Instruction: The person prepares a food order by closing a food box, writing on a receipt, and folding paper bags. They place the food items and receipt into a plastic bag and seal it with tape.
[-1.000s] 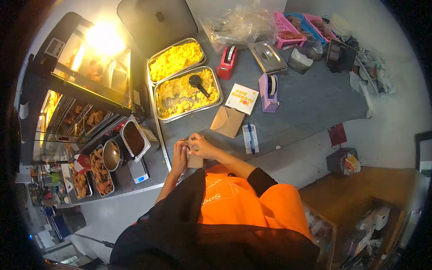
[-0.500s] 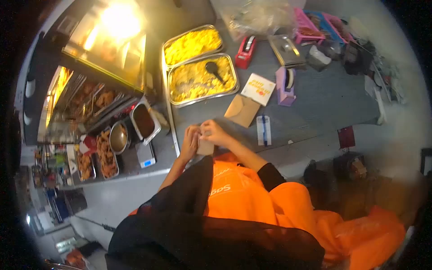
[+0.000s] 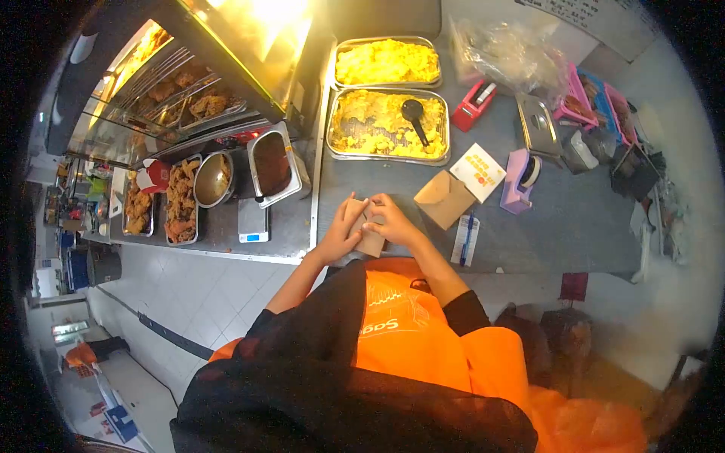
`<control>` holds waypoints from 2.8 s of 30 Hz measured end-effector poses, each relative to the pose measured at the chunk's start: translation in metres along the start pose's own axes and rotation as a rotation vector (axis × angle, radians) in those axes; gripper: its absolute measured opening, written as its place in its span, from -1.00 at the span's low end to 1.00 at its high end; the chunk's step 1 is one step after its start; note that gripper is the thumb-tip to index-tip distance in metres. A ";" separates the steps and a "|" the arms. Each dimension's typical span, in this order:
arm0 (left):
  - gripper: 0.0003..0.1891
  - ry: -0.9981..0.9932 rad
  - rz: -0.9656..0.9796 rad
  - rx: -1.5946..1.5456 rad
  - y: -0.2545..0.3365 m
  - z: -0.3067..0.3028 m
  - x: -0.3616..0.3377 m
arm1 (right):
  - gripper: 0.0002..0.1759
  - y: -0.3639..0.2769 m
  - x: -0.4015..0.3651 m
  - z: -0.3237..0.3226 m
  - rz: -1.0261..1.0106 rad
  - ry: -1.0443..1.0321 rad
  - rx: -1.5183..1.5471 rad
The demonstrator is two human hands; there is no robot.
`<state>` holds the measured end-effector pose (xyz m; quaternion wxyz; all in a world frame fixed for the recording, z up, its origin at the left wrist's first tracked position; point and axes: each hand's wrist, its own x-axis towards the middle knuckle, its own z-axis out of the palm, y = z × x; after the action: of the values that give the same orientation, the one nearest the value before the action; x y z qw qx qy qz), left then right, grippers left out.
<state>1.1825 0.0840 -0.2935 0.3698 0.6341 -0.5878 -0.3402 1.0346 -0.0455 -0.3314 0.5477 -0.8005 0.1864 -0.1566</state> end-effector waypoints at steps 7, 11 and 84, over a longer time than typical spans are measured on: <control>-0.27 -0.038 -0.012 0.000 -0.005 0.000 0.002 | -0.76 -0.001 -0.004 0.006 0.051 0.126 0.118; -0.25 -0.034 -0.061 0.005 0.000 0.002 0.003 | -0.76 -0.004 -0.002 0.004 0.009 0.101 0.103; -0.61 -0.157 -0.391 -0.457 0.088 0.076 0.095 | -0.79 -0.047 -0.114 -0.066 -0.259 0.718 -0.614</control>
<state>1.0805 -0.0192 -0.2543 0.3840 0.6071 -0.3897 -0.5763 0.9099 -0.0299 -0.2694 0.1637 -0.8370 0.2999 -0.4274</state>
